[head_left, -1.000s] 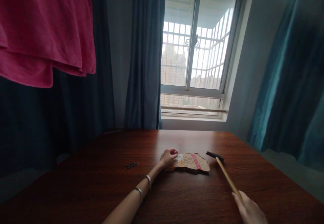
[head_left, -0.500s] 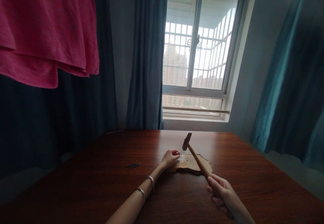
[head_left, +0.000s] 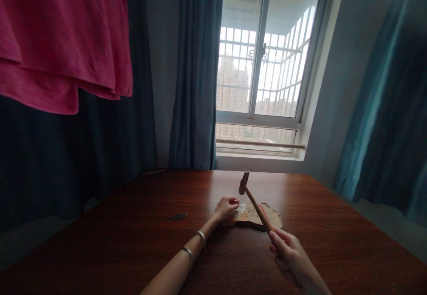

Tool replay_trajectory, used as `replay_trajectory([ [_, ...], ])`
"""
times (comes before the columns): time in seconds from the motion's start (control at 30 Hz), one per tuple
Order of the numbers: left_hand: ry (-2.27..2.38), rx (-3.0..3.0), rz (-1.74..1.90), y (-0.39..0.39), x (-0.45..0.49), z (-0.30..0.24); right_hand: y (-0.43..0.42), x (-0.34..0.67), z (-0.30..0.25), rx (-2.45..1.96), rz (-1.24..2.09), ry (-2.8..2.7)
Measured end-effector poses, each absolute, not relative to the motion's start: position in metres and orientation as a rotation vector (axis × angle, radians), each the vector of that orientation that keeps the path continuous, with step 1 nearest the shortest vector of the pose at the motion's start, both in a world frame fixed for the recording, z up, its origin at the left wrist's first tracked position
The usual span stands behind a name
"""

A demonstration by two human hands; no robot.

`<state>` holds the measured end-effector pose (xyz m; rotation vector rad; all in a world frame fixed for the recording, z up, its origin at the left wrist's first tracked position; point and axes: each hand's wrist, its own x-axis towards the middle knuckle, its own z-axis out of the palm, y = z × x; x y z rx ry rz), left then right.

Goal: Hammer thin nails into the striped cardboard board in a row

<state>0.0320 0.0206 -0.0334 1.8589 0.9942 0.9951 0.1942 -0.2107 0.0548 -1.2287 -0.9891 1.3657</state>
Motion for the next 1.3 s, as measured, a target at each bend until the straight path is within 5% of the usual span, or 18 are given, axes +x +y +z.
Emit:
replay_trajectory([
  [0.63, 1.202, 1.932, 0.917, -0.004, 0.029, -0.005, -0.206, 0.192, 0.036, -1.226, 1.363, -1.038],
  [1.3, 1.185, 1.977, 0.941, 0.016, 0.031, -0.032, -0.214, 0.188, 0.040, -1.174, 1.339, -1.081],
])
